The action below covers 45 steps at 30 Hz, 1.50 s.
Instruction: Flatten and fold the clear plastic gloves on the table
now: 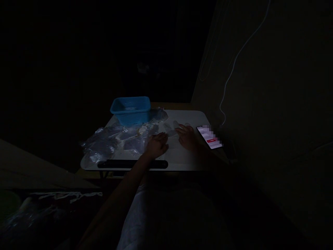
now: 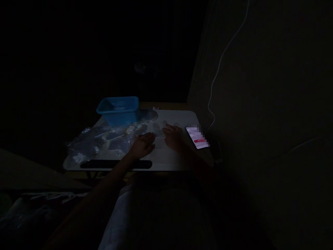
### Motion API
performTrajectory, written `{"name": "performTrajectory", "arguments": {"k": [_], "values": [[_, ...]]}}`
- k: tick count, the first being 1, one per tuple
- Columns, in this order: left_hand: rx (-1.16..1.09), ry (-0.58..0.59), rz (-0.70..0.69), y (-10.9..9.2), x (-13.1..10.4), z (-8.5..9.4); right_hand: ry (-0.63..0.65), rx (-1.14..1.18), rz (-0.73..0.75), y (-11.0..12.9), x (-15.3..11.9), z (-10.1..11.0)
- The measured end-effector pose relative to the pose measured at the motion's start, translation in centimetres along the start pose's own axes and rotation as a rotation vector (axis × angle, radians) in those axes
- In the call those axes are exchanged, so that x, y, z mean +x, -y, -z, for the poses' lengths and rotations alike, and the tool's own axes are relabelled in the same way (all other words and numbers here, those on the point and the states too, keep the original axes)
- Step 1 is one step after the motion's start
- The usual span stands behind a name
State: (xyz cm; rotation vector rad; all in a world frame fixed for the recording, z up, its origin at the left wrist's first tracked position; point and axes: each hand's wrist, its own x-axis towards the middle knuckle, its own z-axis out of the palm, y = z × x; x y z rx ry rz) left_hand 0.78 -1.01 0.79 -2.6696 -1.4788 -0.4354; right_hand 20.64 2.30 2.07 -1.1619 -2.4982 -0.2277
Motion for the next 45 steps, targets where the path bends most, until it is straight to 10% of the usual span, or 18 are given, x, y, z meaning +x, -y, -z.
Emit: {"name": "performTrajectory", "arguments": {"k": [22, 45], "values": [[-0.136, -0.197, 0.129, 0.4, 0.0, -0.4, 0.037, 0.159, 0.024, 0.3, -3.4, -0.8], [0.051, -0.136, 0.114, 0.7, 0.0, -0.9, -0.048, 0.187, -0.089, 0.9, -2.6, -0.3]]}}
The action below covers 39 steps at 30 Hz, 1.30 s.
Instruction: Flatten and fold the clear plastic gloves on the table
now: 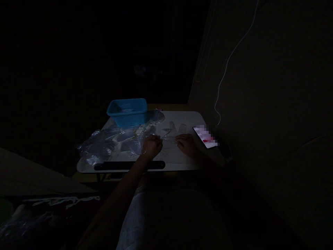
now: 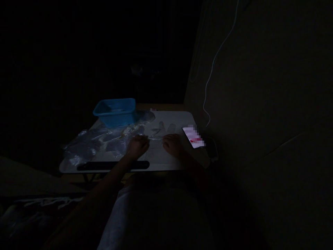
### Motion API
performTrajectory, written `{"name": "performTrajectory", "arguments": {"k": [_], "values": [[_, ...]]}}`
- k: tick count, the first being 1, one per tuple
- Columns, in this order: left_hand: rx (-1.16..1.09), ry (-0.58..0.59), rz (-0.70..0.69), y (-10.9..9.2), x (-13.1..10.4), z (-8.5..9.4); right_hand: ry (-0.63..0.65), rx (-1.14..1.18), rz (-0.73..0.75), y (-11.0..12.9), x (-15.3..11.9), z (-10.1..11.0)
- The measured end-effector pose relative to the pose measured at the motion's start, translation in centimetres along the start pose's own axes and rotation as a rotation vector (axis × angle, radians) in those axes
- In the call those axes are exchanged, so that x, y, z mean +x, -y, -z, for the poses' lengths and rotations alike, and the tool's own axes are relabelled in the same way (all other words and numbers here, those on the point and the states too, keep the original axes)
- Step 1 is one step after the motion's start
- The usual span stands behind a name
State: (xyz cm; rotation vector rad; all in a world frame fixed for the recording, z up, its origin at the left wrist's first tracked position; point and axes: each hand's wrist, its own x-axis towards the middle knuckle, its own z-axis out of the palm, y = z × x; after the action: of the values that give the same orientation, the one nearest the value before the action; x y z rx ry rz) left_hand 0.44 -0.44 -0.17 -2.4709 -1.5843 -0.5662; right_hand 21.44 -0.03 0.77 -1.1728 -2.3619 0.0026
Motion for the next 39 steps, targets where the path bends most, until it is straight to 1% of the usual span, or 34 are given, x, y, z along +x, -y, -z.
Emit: {"name": "performTrajectory", "arguments": {"k": [5, 9, 11, 13, 16, 21, 25, 29, 31, 34, 39], "values": [[0.020, -0.009, 0.003, -0.4, -0.1, 0.3, 0.013, -0.016, 0.015, 1.9, 2.9, 0.0], [0.005, -0.007, 0.006, -0.5, -0.1, 0.4, 0.041, -0.105, -0.122, 2.5, 5.2, -0.6], [-0.014, -0.016, 0.014, -0.5, -0.1, 0.4, 0.069, -0.164, -0.183, 2.2, 6.0, -1.1], [-0.035, -0.024, 0.024, -0.6, -0.2, 0.4, 0.095, -0.185, -0.211, 1.8, 6.5, -1.6], [-0.050, -0.015, 0.030, -0.7, -0.2, 0.6, 0.105, -0.113, -0.210, 1.0, 6.7, -2.4], [-0.052, -0.007, 0.029, -0.8, -0.2, 0.7, 0.077, 0.092, -0.130, -0.2, 6.5, -3.8], [-0.034, -0.006, 0.036, -0.9, -0.3, 0.8, 0.056, 0.077, -0.144, -0.7, 6.5, -4.3], [-0.035, -0.012, 0.037, -0.9, -0.3, 0.9, 0.059, 0.028, -0.167, -0.5, 6.6, -4.2], [-0.042, -0.022, 0.032, -0.9, -0.3, 0.9, 0.070, 0.014, -0.187, -0.2, 6.6, -4.0], [-0.043, -0.040, 0.028, -0.9, -0.3, 0.7, 0.082, 0.008, -0.256, 0.4, 6.6, -3.5], [-0.030, -0.069, 0.026, -0.8, -0.3, 0.6, 0.187, -0.032, -0.397, 1.3, 7.2, -2.9]]}}
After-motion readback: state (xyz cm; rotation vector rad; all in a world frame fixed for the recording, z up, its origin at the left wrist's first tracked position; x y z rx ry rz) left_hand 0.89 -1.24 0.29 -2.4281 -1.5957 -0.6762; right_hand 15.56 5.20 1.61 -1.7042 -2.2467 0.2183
